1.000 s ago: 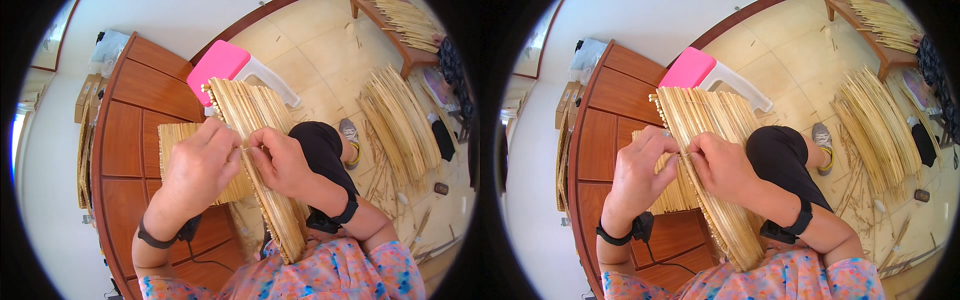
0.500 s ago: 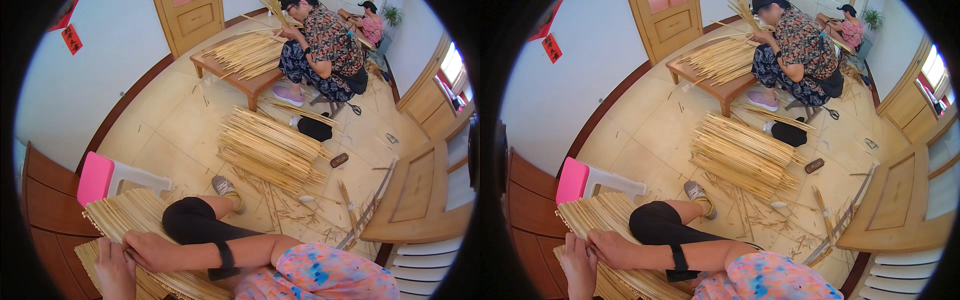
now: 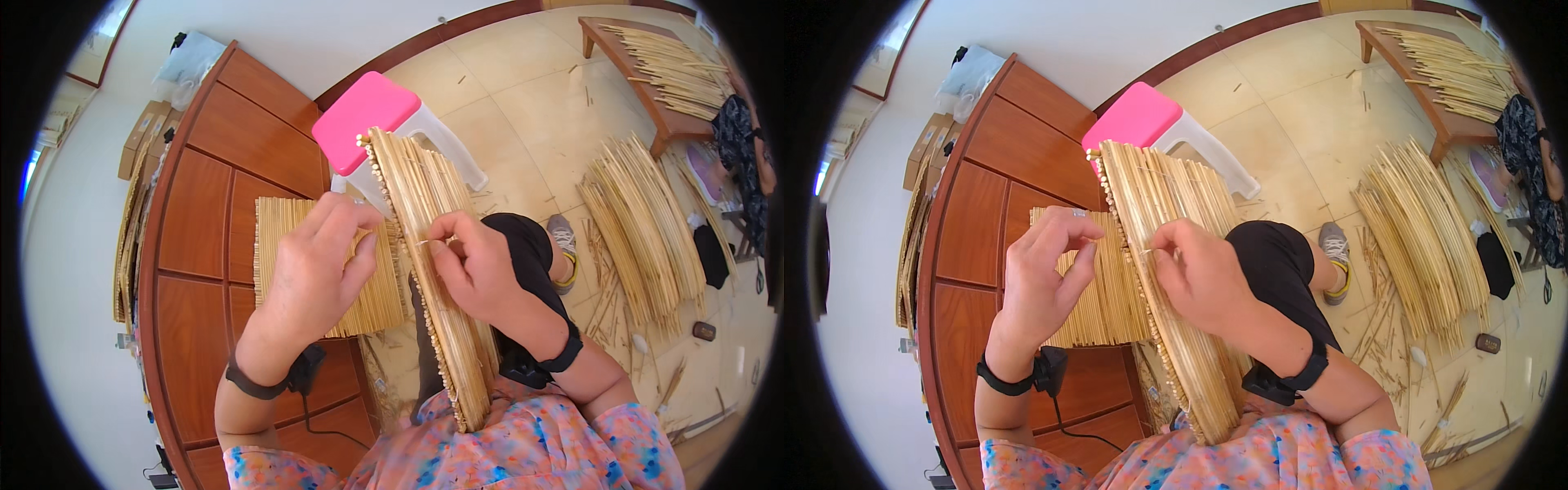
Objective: The recorder is weaving together bundles of dried reeds or straw using white thread to create a mat.
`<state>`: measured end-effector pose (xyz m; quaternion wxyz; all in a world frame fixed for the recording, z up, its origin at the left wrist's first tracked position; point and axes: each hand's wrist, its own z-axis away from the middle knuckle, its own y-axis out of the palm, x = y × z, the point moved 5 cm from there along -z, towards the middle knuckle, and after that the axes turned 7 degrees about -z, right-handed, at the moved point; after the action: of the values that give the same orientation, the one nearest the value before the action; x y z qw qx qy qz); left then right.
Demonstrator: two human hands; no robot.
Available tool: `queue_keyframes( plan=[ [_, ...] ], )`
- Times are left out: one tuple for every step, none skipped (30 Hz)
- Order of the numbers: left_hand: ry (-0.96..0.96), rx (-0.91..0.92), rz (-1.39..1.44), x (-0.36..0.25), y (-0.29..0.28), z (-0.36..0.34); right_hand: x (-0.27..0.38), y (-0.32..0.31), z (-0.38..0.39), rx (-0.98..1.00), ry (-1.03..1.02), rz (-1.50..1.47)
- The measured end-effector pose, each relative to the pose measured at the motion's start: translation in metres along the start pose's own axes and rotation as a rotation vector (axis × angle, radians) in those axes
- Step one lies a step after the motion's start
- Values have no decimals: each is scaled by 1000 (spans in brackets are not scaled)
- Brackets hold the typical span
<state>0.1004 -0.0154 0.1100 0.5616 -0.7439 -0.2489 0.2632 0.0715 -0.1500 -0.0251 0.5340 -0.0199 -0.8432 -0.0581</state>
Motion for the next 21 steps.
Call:
queue_keyframes(
  plan=[
    [-5,0,-1,3,0,2,-3,-1,0,-17,37,-54],
    [-17,-25,-13,6,0,4,-7,-3,0,-36,75,-106],
    [-29,-50,-26,9,0,6,-9,-4,0,-39,87,-151],
    [-34,-51,-26,12,1,7,-8,-5,0,-34,87,-151],
    [-48,-70,-20,17,3,9,-5,-7,-1,-23,83,-157],
    [-64,-90,-12,22,4,11,-3,-7,-2,-11,81,-160],
    [-71,-96,-8,26,6,12,-2,-7,-3,-3,81,-156],
    [-97,-97,37,30,8,14,2,-7,-4,-6,45,-114],
    [-128,-101,83,36,11,17,4,-6,-5,-4,7,-73],
    [-143,-114,89,40,14,20,3,-4,-6,16,7,-66],
    [-175,-120,138,44,18,23,4,-4,-7,-2,-52,6],
    [-209,-128,190,48,22,27,7,-3,-7,-14,-112,79],
    [-235,-151,202,50,24,31,12,-1,-9,-38,-156,93],
    [-230,-182,243,50,26,35,15,2,-8,1,-157,104],
    [-226,-215,288,52,32,37,17,1,-7,-31,-175,142],
    [-253,-243,306,54,35,40,20,0,-7,-61,-197,179],
    [-277,-243,341,56,39,43,22,0,-8,-71,-205,196],
    [-303,-242,375,60,45,46,19,3,-9,-30,-204,208],
    [-325,-265,399,66,52,48,19,2,-9,-48,-217,238],
    [-303,-316,417,71,59,51,18,1,-10,-67,-228,267],
    [-279,-365,435,74,65,53,18,1,-10,-58,-220,283]
  ],
)
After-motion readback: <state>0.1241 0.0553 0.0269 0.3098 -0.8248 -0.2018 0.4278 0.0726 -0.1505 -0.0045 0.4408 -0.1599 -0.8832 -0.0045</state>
